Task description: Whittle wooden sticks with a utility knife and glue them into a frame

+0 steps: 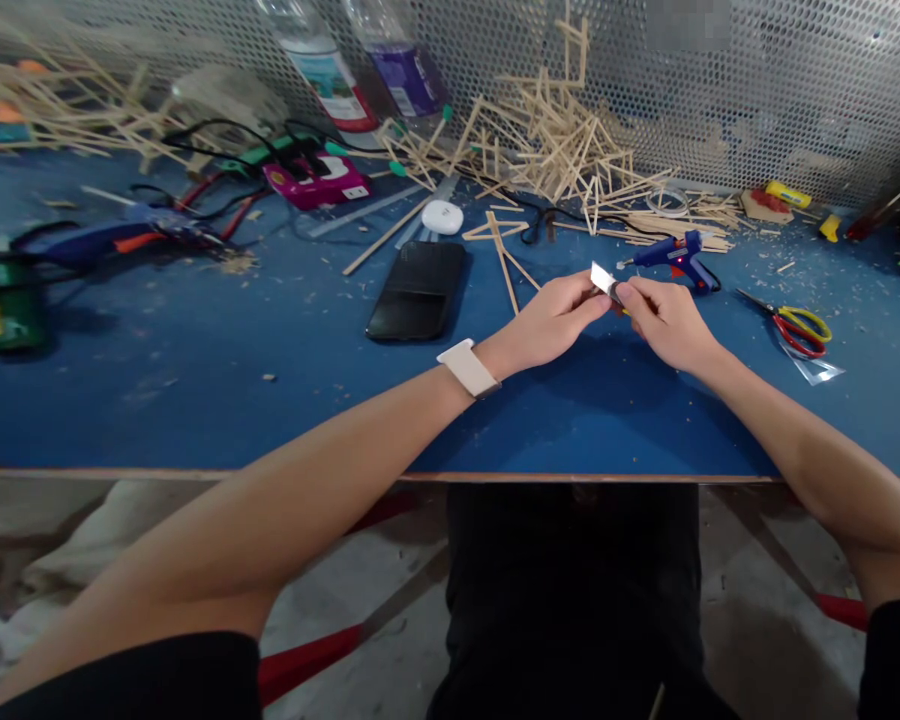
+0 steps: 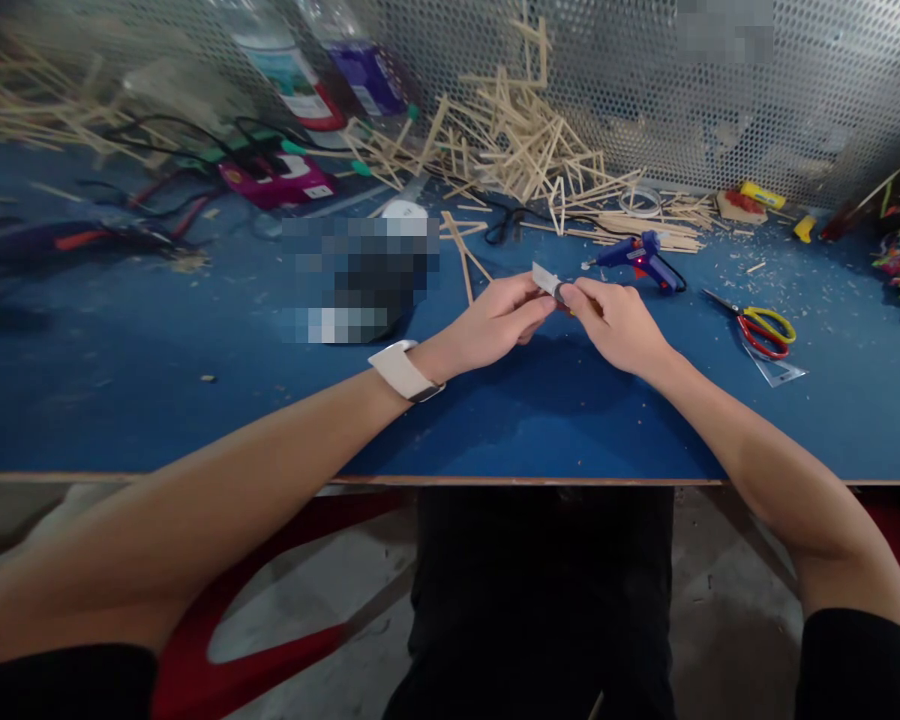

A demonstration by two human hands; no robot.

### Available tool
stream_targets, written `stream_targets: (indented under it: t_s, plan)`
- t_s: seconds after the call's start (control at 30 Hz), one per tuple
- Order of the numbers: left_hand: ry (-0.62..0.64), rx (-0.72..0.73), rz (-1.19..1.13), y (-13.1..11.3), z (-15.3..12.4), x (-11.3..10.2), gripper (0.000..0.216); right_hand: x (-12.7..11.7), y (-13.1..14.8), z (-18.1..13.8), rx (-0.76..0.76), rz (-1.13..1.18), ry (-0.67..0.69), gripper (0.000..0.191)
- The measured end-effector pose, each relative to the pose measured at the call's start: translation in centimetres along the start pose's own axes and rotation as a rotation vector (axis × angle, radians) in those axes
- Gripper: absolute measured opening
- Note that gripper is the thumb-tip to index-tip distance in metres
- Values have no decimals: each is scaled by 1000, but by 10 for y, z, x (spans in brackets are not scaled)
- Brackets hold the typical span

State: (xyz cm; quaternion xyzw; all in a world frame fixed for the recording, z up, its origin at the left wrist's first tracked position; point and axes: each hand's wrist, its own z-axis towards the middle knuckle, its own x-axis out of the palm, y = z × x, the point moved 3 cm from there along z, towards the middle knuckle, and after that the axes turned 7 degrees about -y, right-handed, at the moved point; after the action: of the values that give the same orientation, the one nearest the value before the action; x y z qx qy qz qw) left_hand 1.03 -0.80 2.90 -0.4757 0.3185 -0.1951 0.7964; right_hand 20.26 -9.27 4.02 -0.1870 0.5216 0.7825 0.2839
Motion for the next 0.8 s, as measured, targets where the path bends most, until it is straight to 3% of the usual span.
stream_targets:
  t_s: [0.2,0.47,0.8]
  plan:
    - [34,20,45,0,-1,0,39,1,-2,1,21,57,50,87]
    - [93,1,-101,14,2,1,53,3,-4,0,71,182,44,88]
    - [49,128,78,4,-1,-2,65,-1,-2,1,46,130,54,88]
